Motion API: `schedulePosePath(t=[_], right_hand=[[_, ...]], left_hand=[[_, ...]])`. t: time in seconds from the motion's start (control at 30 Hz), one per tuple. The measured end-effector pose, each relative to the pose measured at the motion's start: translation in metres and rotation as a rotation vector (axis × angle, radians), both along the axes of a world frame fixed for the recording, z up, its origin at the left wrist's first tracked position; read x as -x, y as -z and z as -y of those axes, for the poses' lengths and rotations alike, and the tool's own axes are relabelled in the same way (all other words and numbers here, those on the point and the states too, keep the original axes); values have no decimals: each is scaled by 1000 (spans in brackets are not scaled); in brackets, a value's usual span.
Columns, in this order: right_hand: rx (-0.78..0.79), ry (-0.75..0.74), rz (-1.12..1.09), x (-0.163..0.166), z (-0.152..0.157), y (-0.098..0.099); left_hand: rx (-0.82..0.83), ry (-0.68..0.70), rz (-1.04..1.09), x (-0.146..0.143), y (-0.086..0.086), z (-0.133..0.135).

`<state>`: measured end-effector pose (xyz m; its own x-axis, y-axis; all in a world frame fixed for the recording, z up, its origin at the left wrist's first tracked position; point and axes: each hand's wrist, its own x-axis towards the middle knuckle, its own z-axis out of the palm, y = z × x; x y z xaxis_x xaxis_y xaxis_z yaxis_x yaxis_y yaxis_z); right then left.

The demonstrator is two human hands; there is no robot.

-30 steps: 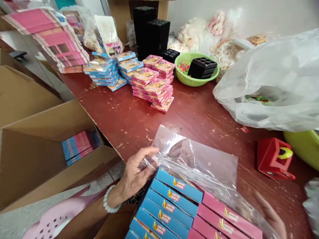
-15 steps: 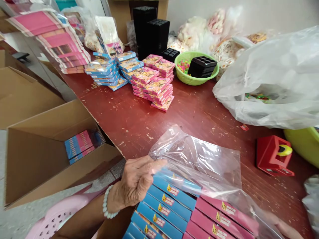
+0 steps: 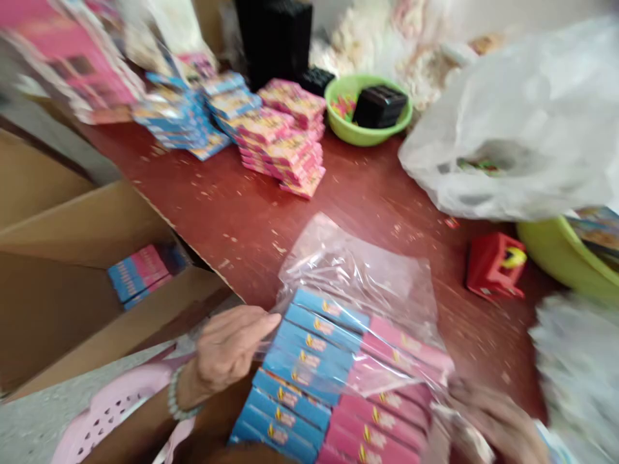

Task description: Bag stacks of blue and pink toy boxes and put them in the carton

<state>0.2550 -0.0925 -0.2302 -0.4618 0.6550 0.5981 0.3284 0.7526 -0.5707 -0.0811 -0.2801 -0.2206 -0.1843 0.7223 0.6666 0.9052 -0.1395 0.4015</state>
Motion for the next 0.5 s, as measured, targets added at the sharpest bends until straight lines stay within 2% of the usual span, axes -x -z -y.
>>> schedulePosePath(t=[0.1,0.17,0.27,0.37,0.43,0.5], right_hand=[[33,-160,-76,19,22,-10],[120,-166,-52,22,27,-11],[171,-146,-8,17,35,-12],[50,-106,129,10,47,-12],[-53,-50,218,2,56,-11],[-89,-13,274,-8,65,-9]], left_hand=[[60,65,1,1,1,13],[73,115,17,0,7,16],[75,30,28,-5,14,12],[100,-21,28,-8,15,7],[117,62,26,-10,12,10],[114,133,46,-13,10,19]])
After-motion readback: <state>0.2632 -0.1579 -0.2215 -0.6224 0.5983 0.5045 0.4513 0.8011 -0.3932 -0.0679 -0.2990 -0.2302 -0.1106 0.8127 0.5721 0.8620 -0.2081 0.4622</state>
